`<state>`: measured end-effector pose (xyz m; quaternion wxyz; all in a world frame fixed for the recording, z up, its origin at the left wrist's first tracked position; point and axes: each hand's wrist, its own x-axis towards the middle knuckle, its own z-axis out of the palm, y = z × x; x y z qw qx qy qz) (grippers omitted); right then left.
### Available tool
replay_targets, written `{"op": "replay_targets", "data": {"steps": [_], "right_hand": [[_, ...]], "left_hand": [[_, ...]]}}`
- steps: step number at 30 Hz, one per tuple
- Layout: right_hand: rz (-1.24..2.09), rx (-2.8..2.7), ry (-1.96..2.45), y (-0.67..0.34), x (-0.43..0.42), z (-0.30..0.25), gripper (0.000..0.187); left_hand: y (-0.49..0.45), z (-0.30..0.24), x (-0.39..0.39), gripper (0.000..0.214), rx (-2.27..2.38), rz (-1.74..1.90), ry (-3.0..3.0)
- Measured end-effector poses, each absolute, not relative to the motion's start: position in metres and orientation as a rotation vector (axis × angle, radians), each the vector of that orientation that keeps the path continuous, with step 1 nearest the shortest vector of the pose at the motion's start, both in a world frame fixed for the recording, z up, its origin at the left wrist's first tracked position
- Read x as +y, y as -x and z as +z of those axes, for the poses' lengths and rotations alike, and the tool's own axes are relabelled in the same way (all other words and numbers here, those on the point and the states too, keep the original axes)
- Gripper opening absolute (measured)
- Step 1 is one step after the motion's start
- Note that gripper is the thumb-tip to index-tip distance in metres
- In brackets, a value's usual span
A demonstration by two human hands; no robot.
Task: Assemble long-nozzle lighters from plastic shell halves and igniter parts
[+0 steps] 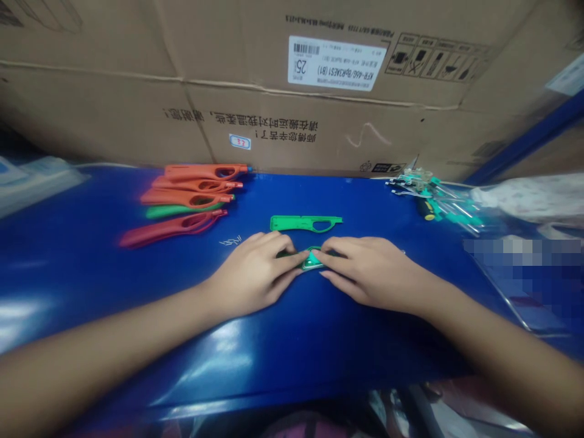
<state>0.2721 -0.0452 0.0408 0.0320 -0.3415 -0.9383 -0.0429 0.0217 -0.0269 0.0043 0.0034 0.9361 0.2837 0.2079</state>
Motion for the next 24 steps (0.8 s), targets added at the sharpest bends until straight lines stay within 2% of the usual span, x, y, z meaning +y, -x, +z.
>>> {"op": "replay_targets", "data": {"steps": [5, 10, 24], "right_hand": [[-0.119, -2.998, 1.049, -0.27, -0.048, 0.042, 0.038], [-0.26, -2.999, 0.973, -0.265, -0.051, 0.041, 0.038], [-0.289, -3.014, 1.042, -0.256, -0.056, 0.037, 0.038]], "left_hand": [[-0.021, 0.0, -0.035, 0.026, 0.92, 0.81, -2.962], [-0.025, 0.006, -0.038, 0.028, 0.952, 0.732, -2.955], [-0.026, 0.007, -0.036, 0.028, 0.888, 0.684, -2.95]]}}
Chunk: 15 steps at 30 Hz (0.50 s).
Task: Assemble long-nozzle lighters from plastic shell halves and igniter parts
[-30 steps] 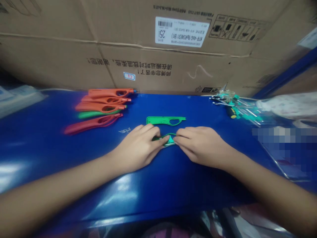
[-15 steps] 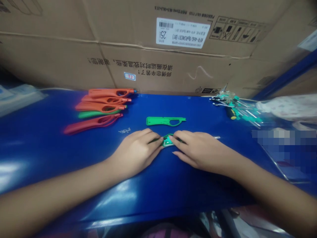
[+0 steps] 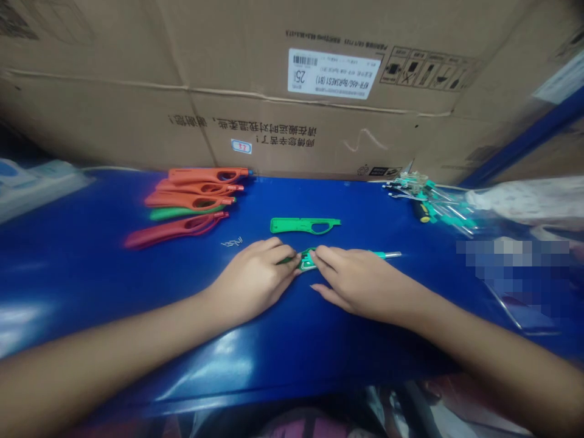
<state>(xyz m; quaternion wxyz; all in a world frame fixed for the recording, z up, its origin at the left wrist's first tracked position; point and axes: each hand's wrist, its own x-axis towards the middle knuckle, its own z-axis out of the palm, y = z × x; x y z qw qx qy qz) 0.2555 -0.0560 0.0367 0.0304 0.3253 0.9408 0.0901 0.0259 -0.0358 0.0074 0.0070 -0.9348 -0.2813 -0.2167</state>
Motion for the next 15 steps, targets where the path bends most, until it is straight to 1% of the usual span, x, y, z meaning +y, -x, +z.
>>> {"op": "replay_targets", "data": {"steps": [4, 9, 15], "right_hand": [[0.233, 2.962, -1.026, -0.26, -0.051, 0.038, 0.038], [0.212, 3.171, -1.147, -0.271, -0.044, 0.039, 0.025], [0.087, 3.2, -1.057, -0.269, -0.044, 0.033, 0.02]], "left_hand": [[-0.024, 0.006, -0.036, 0.028, -0.868, -0.681, 2.884], [-0.022, 0.005, -0.035, 0.027, -0.911, -0.717, 2.886], [-0.022, 0.006, -0.034, 0.029, -0.942, -0.758, 2.95]]}}
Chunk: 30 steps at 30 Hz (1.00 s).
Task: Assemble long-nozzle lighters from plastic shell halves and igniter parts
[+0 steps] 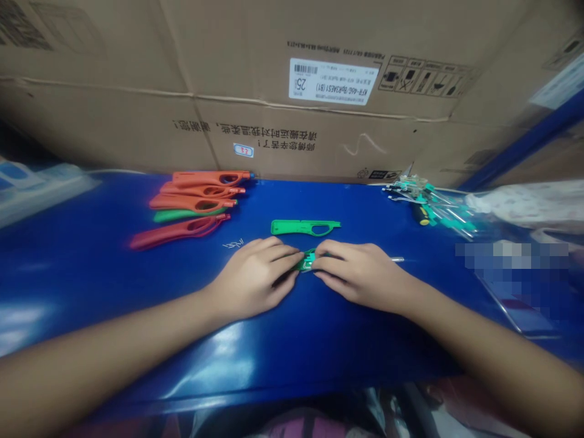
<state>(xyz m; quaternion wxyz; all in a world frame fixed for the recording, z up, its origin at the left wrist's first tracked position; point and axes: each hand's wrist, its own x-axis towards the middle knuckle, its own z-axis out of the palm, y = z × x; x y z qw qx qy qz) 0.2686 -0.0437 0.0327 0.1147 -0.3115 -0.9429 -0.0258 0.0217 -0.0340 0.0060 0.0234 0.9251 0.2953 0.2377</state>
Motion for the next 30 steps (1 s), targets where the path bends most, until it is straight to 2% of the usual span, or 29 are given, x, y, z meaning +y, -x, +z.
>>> {"op": "replay_targets", "data": {"steps": [5, 12, 14, 30], "right_hand": [[0.074, -2.769, 0.966, -0.2672, -0.0426, 0.0306, 0.019], [0.527, -2.538, 1.098, -0.269, -0.0402, 0.0328, 0.001], [0.596, -2.484, 1.107, -0.2693, -0.0392, 0.0323, 0.005], [0.653, -2.43, 1.128, -0.2715, -0.0381, 0.0388, 0.011]], "left_hand": [[-0.0222, 0.0077, -0.034, 0.027, 0.843, 0.755, -2.866], [-0.0219, 0.0068, -0.0313, 0.029, 0.801, 0.674, -2.846], [-0.0219, 0.0076, -0.0308, 0.029, 0.804, 0.648, -2.842], [-0.0229, 0.0081, -0.0302, 0.029, 0.806, 0.6, -2.788]]}}
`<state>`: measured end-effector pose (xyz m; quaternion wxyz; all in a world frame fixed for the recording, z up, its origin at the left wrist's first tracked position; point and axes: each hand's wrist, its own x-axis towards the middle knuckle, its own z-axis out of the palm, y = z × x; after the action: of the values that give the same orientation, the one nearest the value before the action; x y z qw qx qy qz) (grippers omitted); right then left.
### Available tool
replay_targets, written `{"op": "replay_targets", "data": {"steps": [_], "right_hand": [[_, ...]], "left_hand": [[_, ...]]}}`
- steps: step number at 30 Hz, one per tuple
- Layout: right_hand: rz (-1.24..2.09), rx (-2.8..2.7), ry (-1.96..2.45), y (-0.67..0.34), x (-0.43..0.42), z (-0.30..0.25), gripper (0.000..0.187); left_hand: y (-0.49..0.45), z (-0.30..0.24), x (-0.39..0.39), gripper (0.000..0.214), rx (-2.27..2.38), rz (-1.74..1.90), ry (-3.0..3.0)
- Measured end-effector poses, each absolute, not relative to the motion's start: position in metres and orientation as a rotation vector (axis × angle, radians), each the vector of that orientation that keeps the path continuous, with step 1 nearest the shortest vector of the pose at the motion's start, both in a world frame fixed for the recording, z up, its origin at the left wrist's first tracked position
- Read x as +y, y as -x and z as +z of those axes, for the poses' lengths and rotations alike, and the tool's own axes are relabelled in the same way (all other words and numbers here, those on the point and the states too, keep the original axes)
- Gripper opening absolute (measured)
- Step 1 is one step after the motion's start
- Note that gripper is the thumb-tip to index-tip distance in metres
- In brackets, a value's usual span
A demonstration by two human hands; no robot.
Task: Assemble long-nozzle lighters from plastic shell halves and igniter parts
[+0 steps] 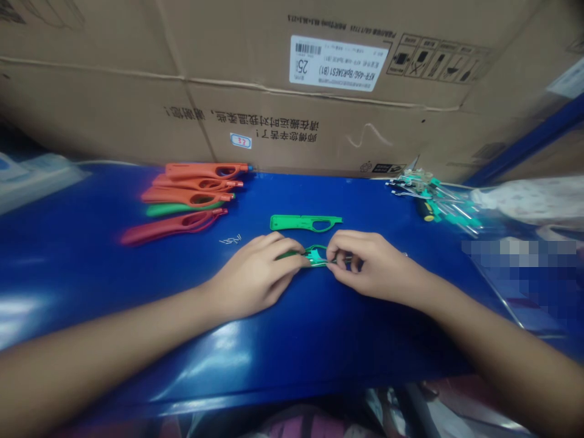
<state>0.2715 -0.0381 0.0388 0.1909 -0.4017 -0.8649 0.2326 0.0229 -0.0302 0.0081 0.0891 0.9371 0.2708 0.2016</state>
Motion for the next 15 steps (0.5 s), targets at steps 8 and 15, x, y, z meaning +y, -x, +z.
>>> {"op": "replay_targets", "data": {"steps": [8, 15], "right_hand": [[0.678, -2.423, 1.175, -0.2734, -0.0398, 0.0428, 0.011], [0.593, -2.474, 1.207, -0.2757, -0.0399, 0.0442, 0.012]], "left_hand": [[-0.0221, 0.0079, -0.0309, 0.029, 0.8, 0.559, -2.814], [-0.0231, 0.0074, -0.0299, 0.029, 0.822, 0.568, -2.791]]}}
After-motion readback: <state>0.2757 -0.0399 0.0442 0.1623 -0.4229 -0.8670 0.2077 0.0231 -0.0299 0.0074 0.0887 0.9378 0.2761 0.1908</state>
